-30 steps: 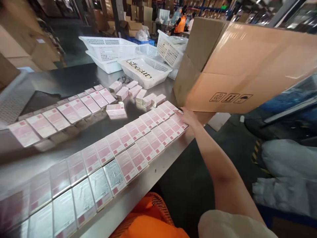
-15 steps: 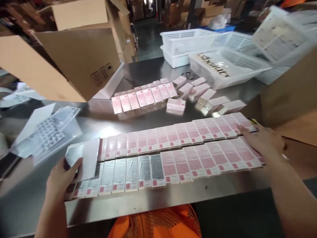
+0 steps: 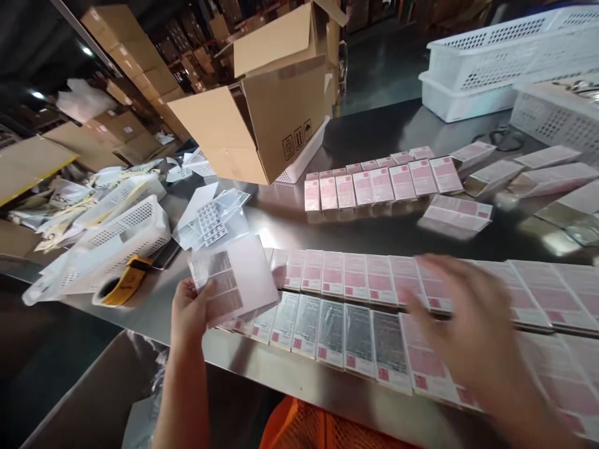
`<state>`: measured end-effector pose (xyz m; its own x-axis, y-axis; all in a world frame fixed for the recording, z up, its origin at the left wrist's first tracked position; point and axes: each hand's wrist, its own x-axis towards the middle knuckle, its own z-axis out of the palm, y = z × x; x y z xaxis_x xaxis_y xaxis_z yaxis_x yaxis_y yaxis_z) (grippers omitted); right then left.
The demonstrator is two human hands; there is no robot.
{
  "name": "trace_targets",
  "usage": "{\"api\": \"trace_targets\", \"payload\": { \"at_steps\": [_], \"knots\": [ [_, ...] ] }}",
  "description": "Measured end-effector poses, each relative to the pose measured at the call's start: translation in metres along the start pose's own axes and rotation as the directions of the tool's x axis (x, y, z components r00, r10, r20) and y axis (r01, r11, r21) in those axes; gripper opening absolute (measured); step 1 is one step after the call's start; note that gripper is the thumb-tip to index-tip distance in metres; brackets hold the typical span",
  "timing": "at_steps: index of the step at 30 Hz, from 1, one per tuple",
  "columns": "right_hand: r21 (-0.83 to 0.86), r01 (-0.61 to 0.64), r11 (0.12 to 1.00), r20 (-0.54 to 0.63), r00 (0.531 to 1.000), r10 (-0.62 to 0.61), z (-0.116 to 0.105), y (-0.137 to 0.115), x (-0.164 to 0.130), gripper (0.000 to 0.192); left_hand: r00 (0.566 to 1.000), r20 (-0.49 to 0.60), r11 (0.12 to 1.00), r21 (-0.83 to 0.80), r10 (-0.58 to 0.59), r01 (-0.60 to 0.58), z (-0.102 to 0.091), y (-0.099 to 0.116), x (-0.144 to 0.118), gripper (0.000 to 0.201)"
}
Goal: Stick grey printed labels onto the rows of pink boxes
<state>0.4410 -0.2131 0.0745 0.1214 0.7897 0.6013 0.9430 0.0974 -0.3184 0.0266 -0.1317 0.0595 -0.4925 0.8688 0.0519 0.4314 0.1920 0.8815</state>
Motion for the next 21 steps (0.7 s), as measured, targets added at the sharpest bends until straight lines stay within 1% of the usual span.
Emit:
{"api": "trace_targets", "payload": {
  "at_steps": [1, 2, 3, 4, 5, 6, 7, 8, 9, 10, 12, 13, 14, 15, 17, 19, 21],
  "knots": [
    [0.103, 0.093, 0.990, 0.018, 0.995, -0.095, 0.012, -0.032, 0.003, 0.037, 1.000, 0.026, 0.997, -0.078, 0.017, -0.015, -0.001, 0.002, -0.009, 0.045],
    [0.212, 0.184, 0.960, -0.015, 0.983, -0.185, 0.021, -0.063, 0.007, 0.033, 0.998, 0.060, 0.990, -0.140, 0.032, -0.023, -0.003, 0.003, -0.018, 0.048],
    [0.304, 0.230, 0.925, -0.010, 0.971, -0.239, 0.026, -0.092, 0.011, 0.034, 0.993, 0.107, 0.982, -0.189, 0.044, -0.023, -0.006, 0.005, -0.026, 0.050],
    [0.370, 0.295, 0.881, -0.034, 0.952, -0.305, 0.029, -0.117, 0.016, 0.036, 0.985, 0.165, 0.975, -0.222, 0.053, -0.015, -0.010, 0.007, -0.034, 0.049],
    [0.408, 0.339, 0.848, -0.057, 0.936, -0.347, 0.031, -0.139, 0.021, 0.038, 0.970, 0.235, 0.969, -0.247, 0.059, 0.000, -0.015, 0.009, -0.040, 0.047],
    [0.448, 0.366, 0.816, -0.038, 0.919, -0.392, 0.031, -0.156, 0.025, 0.041, 0.948, 0.312, 0.961, -0.274, 0.065, 0.024, -0.022, 0.011, -0.044, 0.042],
    [0.476, 0.361, 0.802, 0.008, 0.910, -0.414, 0.032, -0.169, 0.028, 0.044, 0.922, 0.380, 0.950, -0.307, 0.070, 0.054, -0.028, 0.013, -0.048, 0.038],
    [0.487, 0.339, 0.805, 0.044, 0.911, -0.410, 0.032, -0.180, 0.029, 0.048, 0.904, 0.421, 0.933, -0.349, 0.074, 0.086, -0.034, 0.014, -0.051, 0.034],
    [0.480, 0.315, 0.819, 0.054, 0.921, -0.386, 0.034, -0.187, 0.029, 0.050, 0.901, 0.426, 0.911, -0.398, 0.076, 0.111, -0.040, 0.015, -0.054, 0.031],
    [0.452, 0.289, 0.844, 0.034, 0.940, -0.340, 0.035, -0.193, 0.027, 0.052, 0.918, 0.389, 0.883, -0.454, 0.075, 0.120, -0.043, 0.016, -0.056, 0.030],
    [0.364, 0.238, 0.901, -0.080, 0.971, -0.224, 0.039, -0.201, 0.020, 0.051, 0.971, 0.235, 0.828, -0.553, 0.044, 0.096, -0.043, 0.016, -0.063, 0.032],
    [0.331, 0.213, 0.919, -0.128, 0.975, -0.180, 0.040, -0.203, 0.015, 0.051, 0.986, 0.164, 0.799, -0.595, 0.017, 0.085, -0.040, 0.017, -0.067, 0.034],
    [0.323, 0.193, 0.927, -0.143, 0.978, -0.154, 0.041, -0.205, 0.010, 0.052, 0.993, 0.119, 0.767, -0.636, -0.011, 0.085, -0.035, 0.017, -0.072, 0.037],
    [0.342, 0.174, 0.923, -0.122, 0.983, -0.140, 0.043, -0.206, 0.005, 0.053, 0.994, 0.099, 0.729, -0.677, -0.040, 0.097, -0.029, 0.019, -0.076, 0.040],
    [0.450, 0.129, 0.884, 0.001, 0.989, -0.145, 0.045, -0.204, -0.002, 0.058, 0.991, 0.097, 0.654, -0.745, -0.088, 0.131, -0.017, 0.023, -0.084, 0.049],
    [0.571, 0.048, 0.820, 0.153, 0.975, -0.163, 0.048, -0.199, -0.006, 0.060, 0.989, 0.095, 0.606, -0.782, -0.115, 0.146, -0.008, 0.027, -0.091, 0.052],
    [0.645, -0.060, 0.762, 0.268, 0.951, -0.152, 0.051, -0.192, -0.007, 0.060, 0.984, 0.116, 0.584, -0.793, -0.133, 0.172, -0.002, 0.031, -0.096, 0.051]
  ]
}}
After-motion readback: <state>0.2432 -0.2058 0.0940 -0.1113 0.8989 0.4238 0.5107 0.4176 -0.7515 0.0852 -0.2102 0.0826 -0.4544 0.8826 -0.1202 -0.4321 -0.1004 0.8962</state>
